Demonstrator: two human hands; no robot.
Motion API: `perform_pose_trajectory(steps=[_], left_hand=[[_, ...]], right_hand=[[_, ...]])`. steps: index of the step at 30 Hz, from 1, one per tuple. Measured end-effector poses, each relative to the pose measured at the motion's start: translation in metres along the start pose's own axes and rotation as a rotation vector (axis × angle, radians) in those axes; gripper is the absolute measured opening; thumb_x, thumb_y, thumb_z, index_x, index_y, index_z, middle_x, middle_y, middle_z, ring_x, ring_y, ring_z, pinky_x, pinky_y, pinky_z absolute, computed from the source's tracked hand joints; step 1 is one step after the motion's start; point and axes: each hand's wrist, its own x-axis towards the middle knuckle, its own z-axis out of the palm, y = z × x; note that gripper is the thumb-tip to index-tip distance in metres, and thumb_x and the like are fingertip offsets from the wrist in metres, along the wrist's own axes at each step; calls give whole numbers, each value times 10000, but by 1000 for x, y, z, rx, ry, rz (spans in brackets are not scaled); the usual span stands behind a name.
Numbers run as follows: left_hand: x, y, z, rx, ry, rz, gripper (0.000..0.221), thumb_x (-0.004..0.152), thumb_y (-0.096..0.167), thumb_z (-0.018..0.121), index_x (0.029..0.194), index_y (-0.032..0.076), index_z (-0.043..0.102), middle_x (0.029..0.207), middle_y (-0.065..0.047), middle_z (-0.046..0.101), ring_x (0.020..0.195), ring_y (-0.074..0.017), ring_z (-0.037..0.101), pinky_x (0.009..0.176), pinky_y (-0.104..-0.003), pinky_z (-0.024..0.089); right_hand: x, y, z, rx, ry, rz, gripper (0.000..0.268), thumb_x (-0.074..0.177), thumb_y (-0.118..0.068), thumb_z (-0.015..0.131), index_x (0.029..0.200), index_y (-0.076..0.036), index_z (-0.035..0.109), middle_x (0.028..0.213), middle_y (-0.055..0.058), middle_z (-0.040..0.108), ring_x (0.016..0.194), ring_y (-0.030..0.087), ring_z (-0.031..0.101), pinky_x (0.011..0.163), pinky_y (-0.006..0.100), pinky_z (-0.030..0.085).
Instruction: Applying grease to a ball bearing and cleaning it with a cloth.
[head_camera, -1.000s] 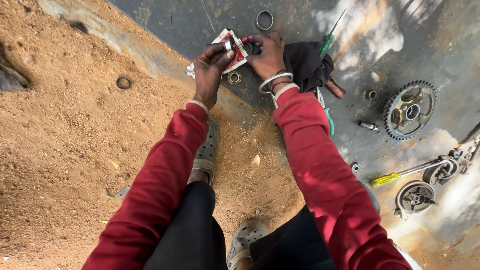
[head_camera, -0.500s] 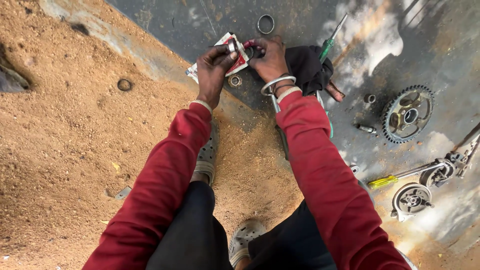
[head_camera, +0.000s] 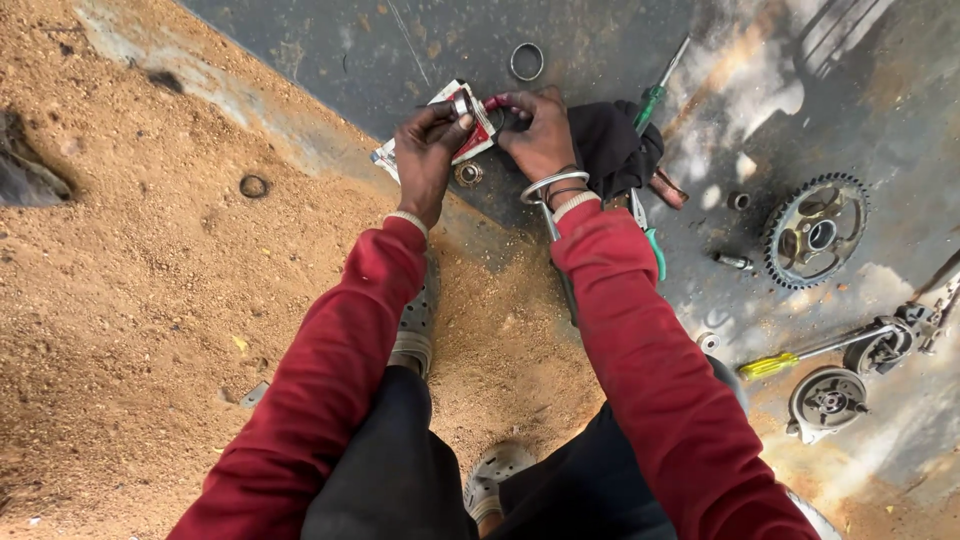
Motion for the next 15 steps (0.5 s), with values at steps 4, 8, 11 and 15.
perform_pose_trajectory(steps=[4, 8, 11, 15], left_hand=[[1, -2, -1, 13, 5, -10, 205, 861, 44, 802, 1060, 32, 755, 966, -99, 797, 842, -139, 749, 797, -278, 655], [1, -3, -1, -5, -9, 11, 200, 877, 35, 801, 1068, 21, 746, 978, -104, 797, 859, -140, 752, 818, -268, 654], [3, -6, -2, -16, -5, -6, 217, 870, 43, 797, 1080, 22, 747, 983, -97, 794, 858, -129, 745, 807, -267, 650], [3, -5, -2, -12, -7, -19, 222, 873, 35, 796, 1088, 17, 744, 985, -96, 792, 860, -128, 739, 817, -267, 642]], right_hand=[[-2, -6, -2, 26, -15, 12, 461, 677, -21, 788, 1135, -75, 772, 1012, 45, 485, 933, 176, 550, 847, 292, 508], [1, 4, 0, 30, -18, 12, 467, 674, -11, 794, 1137, -65, 775, 1028, 51, 501, 947, 178, 561, 862, 290, 510], [4, 3, 0, 71, -40, 25, 477, 667, -8, 783, 1141, -64, 765, 1055, 53, 508, 969, 180, 570, 858, 285, 521], [5, 3, -3, 91, -66, 41, 490, 663, -13, 777, 1149, -71, 760, 1075, 56, 517, 981, 184, 573, 862, 287, 529]])
